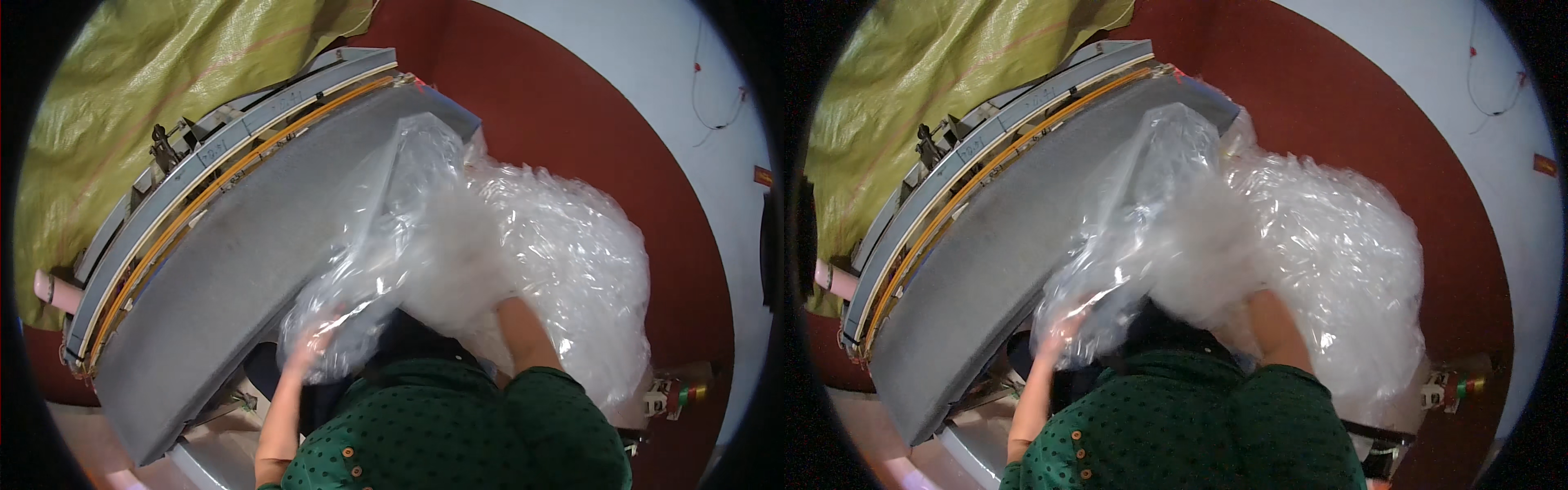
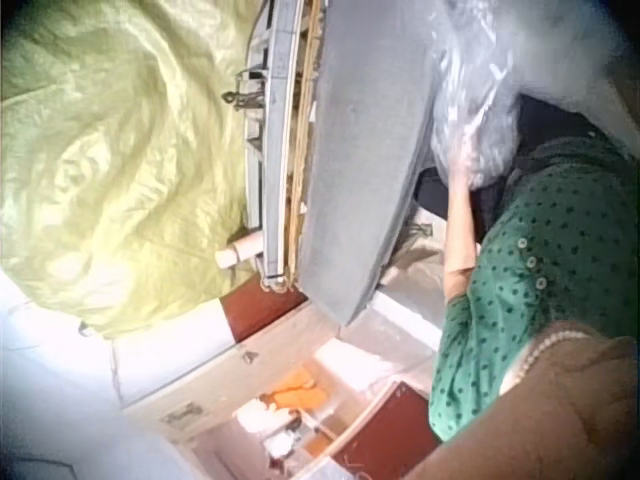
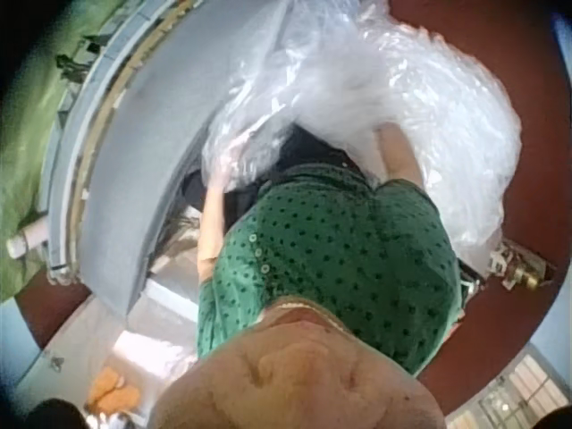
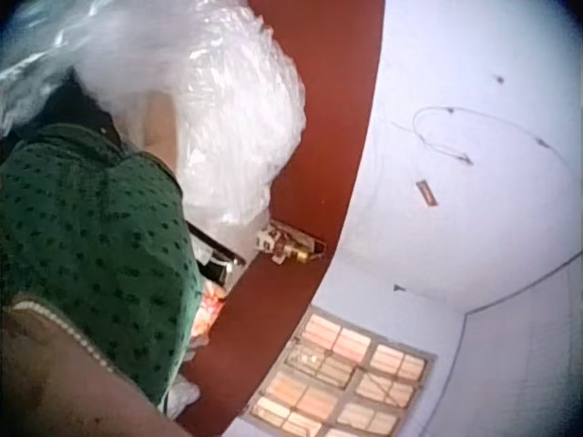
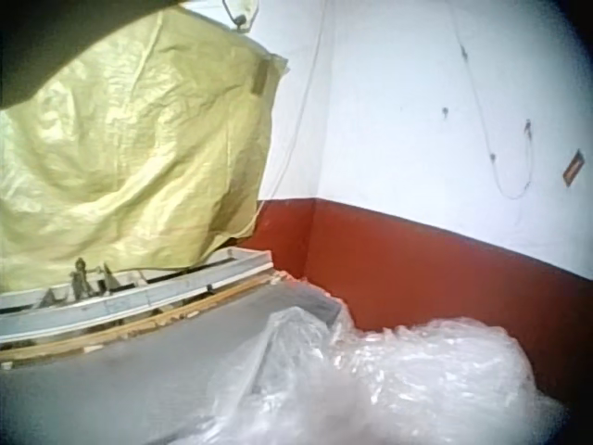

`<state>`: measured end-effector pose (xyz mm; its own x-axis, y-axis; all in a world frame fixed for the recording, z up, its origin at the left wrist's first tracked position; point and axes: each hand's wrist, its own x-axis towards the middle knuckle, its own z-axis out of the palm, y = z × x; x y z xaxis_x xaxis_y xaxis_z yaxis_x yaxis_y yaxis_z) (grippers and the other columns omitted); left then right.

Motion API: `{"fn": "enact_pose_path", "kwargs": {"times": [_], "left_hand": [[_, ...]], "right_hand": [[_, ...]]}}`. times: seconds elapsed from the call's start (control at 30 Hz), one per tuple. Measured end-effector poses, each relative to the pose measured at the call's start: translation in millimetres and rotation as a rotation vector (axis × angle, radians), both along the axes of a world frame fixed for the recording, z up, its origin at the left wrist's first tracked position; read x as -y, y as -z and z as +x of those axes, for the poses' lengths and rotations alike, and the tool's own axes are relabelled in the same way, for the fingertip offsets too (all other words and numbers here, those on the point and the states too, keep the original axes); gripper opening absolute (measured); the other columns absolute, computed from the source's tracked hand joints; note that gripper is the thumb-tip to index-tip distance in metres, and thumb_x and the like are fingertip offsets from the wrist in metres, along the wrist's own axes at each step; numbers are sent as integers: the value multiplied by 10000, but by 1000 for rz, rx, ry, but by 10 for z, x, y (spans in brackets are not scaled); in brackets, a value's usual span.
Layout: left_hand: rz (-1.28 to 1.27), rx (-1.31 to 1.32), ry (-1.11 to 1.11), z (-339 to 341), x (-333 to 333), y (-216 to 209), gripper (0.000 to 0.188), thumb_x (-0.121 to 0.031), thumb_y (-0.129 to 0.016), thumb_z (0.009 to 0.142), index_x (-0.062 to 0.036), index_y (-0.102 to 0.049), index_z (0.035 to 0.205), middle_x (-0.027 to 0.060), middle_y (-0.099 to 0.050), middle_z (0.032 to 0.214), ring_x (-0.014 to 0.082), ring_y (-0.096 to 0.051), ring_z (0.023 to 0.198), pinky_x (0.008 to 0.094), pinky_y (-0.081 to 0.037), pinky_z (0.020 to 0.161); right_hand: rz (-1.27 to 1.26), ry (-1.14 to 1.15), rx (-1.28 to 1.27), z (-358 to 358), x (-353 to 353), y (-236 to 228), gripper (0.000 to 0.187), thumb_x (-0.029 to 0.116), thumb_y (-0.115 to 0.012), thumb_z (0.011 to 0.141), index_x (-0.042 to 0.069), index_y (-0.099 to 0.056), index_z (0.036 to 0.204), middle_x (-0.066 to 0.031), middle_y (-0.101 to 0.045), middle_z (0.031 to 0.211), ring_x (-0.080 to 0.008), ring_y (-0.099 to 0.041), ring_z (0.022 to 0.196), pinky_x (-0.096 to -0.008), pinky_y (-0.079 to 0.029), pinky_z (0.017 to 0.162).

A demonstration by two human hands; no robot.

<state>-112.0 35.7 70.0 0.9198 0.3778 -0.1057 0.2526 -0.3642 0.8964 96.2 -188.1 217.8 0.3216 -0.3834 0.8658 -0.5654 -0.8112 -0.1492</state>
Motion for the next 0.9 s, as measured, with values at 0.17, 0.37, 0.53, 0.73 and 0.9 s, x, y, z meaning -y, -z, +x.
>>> {"fn": "enact_pose_path", "kwargs": {"times": [0.17, 0.37, 0.53, 0.73, 0.9], "left_hand": [[-368, 86, -203, -780, -236, 909, 172, -69, -465, 851, 5, -564, 971, 70, -609, 857, 98, -547, 759, 222, -430, 698], [-561, 155, -388, -787, -263, 1509, 195, -117, -466, 863, 24, -521, 986, 47, -570, 787, 113, -507, 660, 234, -422, 622], [-34, 45, -332, -1013, -281, 1094, 163, -94, -499, 825, 11, -552, 938, 53, -584, 710, 103, -529, 646, 219, -425, 625], [-173, 139, -292, -843, -254, 1243, 147, -77, -499, 825, 13, -555, 926, 54, -585, 718, 95, -531, 652, 217, -430, 625], [-479, 169, -419, -1112, -219, 1163, 168, -57, -477, 845, 32, -525, 979, 60, -585, 797, 95, -534, 676, 208, -435, 647]], "right_hand": [[-104, 123, 78, 360, 2661, -730, 267, 146, -537, 756, -34, -534, 953, -193, -553, 928, -333, -527, 874, -382, -407, 774], [-310, 205, 208, 305, 6924, -2620, 275, 130, -552, 737, -42, -531, 950, -203, -549, 928, -345, -524, 876, -389, -406, 774], [-77, -86, 191, 1349, 4973, -1266, 305, 51, -495, 721, -56, -516, 1007, -228, -502, 1057, -328, -474, 998, -407, -352, 877], [-165, -880, -947, 1187, 1873, 1042, 1056, 517, -697, 554, 41, -156, 1327, -166, -294, 1325, -309, -199, 1256, -409, -179, 1025], [-272, -524, -1731, 724, 1707, 1913, 581, 348, -648, 650, 61, -496, 1131, -167, -516, 1122, -290, -455, 1097, -398, -355, 914]]}}
